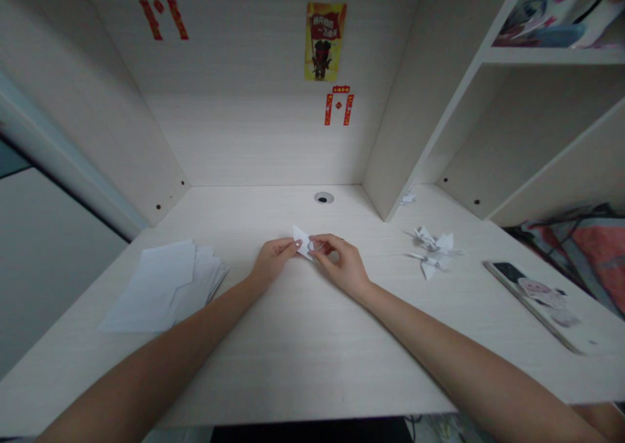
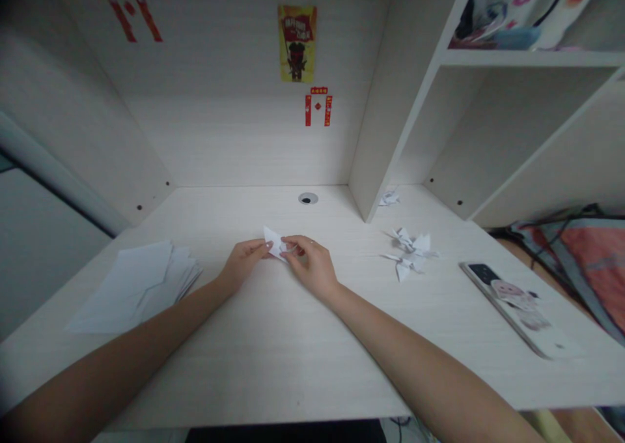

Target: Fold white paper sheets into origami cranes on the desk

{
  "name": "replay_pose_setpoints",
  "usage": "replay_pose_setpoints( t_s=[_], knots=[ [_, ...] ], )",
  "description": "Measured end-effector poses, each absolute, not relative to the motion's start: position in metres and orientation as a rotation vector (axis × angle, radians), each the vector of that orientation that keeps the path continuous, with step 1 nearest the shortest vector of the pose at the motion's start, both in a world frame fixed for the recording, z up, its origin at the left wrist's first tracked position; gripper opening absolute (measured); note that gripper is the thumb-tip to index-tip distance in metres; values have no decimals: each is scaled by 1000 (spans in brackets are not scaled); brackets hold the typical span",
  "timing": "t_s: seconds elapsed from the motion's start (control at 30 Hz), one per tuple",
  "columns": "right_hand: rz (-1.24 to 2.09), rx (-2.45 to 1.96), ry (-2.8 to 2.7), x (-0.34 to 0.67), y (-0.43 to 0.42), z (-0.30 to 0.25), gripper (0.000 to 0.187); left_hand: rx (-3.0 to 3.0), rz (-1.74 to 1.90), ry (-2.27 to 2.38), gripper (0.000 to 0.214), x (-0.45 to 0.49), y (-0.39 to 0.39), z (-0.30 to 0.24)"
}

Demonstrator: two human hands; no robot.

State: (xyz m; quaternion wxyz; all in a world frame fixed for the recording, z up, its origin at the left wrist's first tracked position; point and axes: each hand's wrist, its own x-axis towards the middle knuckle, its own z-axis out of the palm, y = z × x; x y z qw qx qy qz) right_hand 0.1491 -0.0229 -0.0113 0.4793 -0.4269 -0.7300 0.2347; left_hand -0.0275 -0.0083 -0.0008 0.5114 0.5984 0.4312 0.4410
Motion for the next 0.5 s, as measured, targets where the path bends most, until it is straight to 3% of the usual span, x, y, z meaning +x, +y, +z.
replay_pose_setpoints(
  t_s=[0.13, 0.33, 0.5],
  knots=[
    [719, -972, -1717, 149, -22, -12, 33, 1361, 1121, 1066, 31, -26, -10, 4],
    [867, -953, -1600, 147, -16, -18, 26, 1311, 1149, 1069, 29, -24, -12, 8],
    [731, -1004, -1603, 149, -16, -15, 22, 1312, 1141, 1061, 29, -24, -12, 6]
  ],
)
